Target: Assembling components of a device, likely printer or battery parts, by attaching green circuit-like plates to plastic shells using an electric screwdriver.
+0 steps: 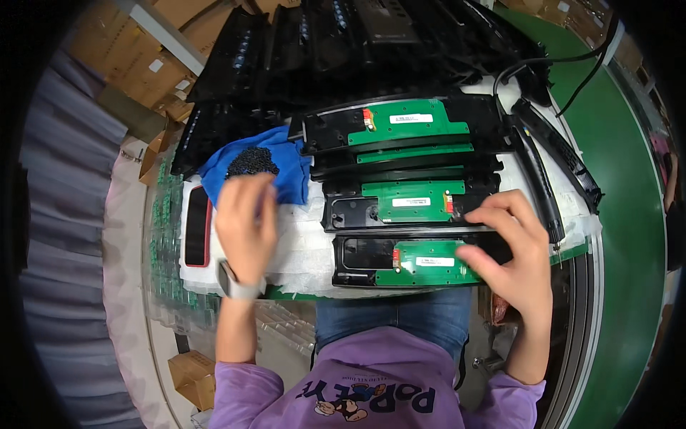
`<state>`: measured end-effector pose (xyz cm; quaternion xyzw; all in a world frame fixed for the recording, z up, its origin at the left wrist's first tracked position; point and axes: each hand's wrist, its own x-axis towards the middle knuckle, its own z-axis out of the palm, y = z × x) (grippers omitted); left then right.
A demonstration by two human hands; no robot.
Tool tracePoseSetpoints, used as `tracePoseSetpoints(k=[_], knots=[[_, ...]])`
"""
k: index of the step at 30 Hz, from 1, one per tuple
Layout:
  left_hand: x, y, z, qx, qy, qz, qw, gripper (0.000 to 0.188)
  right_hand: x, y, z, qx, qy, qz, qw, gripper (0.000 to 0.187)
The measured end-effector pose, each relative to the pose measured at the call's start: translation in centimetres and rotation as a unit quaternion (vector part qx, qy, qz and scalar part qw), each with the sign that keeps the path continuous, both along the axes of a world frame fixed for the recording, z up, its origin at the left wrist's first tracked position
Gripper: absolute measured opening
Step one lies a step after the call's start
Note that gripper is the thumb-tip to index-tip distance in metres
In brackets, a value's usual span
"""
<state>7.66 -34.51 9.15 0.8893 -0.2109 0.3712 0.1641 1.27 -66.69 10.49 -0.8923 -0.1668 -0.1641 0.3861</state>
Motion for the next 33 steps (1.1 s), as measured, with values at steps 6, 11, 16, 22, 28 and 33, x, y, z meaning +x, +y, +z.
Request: tracePoseSetpoints(k=[6, 11, 16, 22, 28, 33], knots=[[5.0, 6.7, -1.1, 0.137, 0.212, 0.189, 0.949, 0.019, 0.4, -2.3, 0.5, -0.044, -0.067, -0.133, 0.988, 0.021], [5.5, 7.2, -1.9, 0.076, 0.155, 0.164, 0.971, 0.006, 1.2, -6.9, -1.4, -0.304, -0.072, -0.382, 0.87, 0.037], [6.0, 7.6, -1.9, 0.004, 0.059, 0.092, 0.994, 0.009, 2.6, -6.5, -0.1, -0.221, 0.137, -0.381, 0.887, 0.046], [5.6, 7.0, -0.8, -0.474, 0.3, -0.062, 0.826, 0.015, 5.3, -8.3, -2.5, -0.223, 0.102, -0.301, 0.922, 0.047], [5.2, 8.7, -1.2, -0.78, 0.405, -0.262, 0.398, 0.015, 4.4, -9.0, -2.0, -0.09, 0.124, -0.282, 0.947, 0.047], [4.2, 5.9, -0.6, -0.783, 0.41, -0.263, 0.387, 0.015, 2.4, -10.6, -0.7, 0.156, 0.157, -0.216, 0.951, 0.055]])
